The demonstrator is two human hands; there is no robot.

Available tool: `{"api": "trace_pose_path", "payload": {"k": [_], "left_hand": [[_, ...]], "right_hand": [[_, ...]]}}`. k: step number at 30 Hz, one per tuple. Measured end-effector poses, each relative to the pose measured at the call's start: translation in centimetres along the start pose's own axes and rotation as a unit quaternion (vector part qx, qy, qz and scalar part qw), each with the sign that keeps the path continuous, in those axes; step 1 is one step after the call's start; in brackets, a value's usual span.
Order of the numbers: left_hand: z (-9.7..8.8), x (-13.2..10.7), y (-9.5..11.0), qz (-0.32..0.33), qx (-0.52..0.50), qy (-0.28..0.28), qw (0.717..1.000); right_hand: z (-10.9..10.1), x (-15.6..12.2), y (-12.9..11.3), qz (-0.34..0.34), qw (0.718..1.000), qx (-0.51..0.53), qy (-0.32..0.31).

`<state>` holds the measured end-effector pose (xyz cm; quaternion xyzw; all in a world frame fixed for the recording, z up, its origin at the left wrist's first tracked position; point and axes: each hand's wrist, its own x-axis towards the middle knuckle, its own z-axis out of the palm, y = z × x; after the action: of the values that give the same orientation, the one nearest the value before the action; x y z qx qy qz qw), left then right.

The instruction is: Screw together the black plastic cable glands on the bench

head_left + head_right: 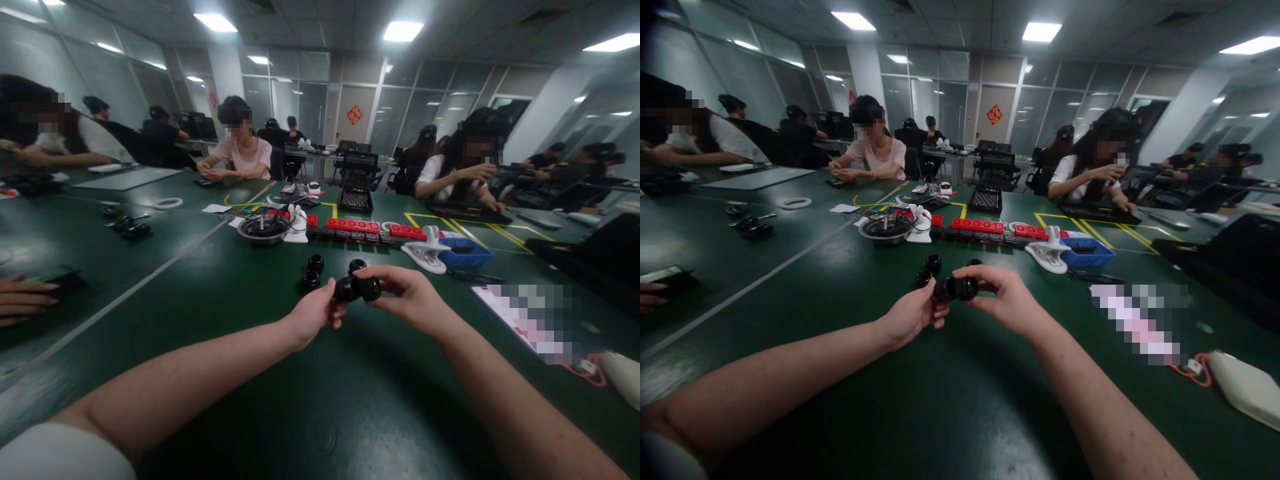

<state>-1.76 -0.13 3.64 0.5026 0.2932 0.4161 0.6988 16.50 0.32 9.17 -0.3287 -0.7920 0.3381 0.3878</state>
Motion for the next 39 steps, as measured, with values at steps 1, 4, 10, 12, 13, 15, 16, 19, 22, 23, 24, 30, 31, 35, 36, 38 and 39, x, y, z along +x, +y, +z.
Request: {"api": "trace_pose_path", "payload": {"k": [1,4,10,12,13,15,16,19,22,23,24,30,31,35,36,38,39], "left_hand": [[0.0,0.0,-0.1,-0.020,-0.010,0.005,1.000],[0.0,0.0,-0.3,-0.067,-0.020,0.010,0.997],[-0.2,-0.1,0.1,-0.076,-0.007,-0.008,0.997],[-0.5,0.1,0.1,-0.068,-0.005,-0.006,0.998],[-0.6,0.2,0.0,-0.063,-0.002,-0.005,0.998],[-0.9,0.4,-0.3,-0.045,0.005,-0.006,0.999],[-1.0,0.5,-0.5,-0.033,0.008,-0.007,0.999],[-1.2,0.6,-0.9,0.001,0.026,-0.004,1.000],[-1.2,0.6,-1.0,0.021,0.055,-0.004,0.998],[-1.2,0.6,-1.0,0.024,0.066,-0.008,0.998],[-1.2,0.6,-1.1,0.026,0.075,-0.013,0.997],[-1.4,0.9,-1.5,0.038,0.113,-0.025,0.993],[-1.5,1.0,-1.6,0.036,0.118,-0.018,0.992],[-2.1,1.3,-2.0,0.025,0.155,-0.003,0.988],[-2.2,1.4,-2.1,0.026,0.167,-0.002,0.986],[-2.5,1.4,-2.4,0.034,0.186,0.002,0.982],[-2.5,1.4,-2.5,0.039,0.193,0.006,0.980]], "right_hand": [[0.0,0.0,-0.1,-0.005,1.000,-0.009,0.005],[-0.1,0.0,-0.1,0.011,1.000,-0.002,0.027],[-0.6,0.6,1.9,0.071,0.983,0.114,0.122],[-0.7,0.7,2.3,0.089,0.980,0.131,0.117],[-0.6,0.7,2.4,0.099,0.980,0.136,0.105],[-0.4,0.7,2.2,0.119,0.981,0.140,0.065],[-0.3,0.7,2.1,0.128,0.981,0.140,0.043],[0.1,0.7,1.7,0.144,0.978,0.148,0.012],[0.3,0.7,1.8,0.146,0.976,0.160,0.019],[0.3,0.7,1.9,0.144,0.977,0.157,0.016],[0.3,0.7,2.0,0.140,0.979,0.146,0.011],[0.4,0.4,1.5,0.081,0.996,-0.005,-0.043],[0.4,0.4,1.3,0.071,0.995,-0.023,-0.060],[0.7,0.3,0.9,0.052,0.991,-0.056,-0.110],[0.9,0.3,1.0,0.055,0.990,-0.055,-0.117],[1.3,0.2,1.5,0.065,0.989,-0.037,-0.127],[1.5,0.2,1.7,0.070,0.989,-0.022,-0.132]]}}
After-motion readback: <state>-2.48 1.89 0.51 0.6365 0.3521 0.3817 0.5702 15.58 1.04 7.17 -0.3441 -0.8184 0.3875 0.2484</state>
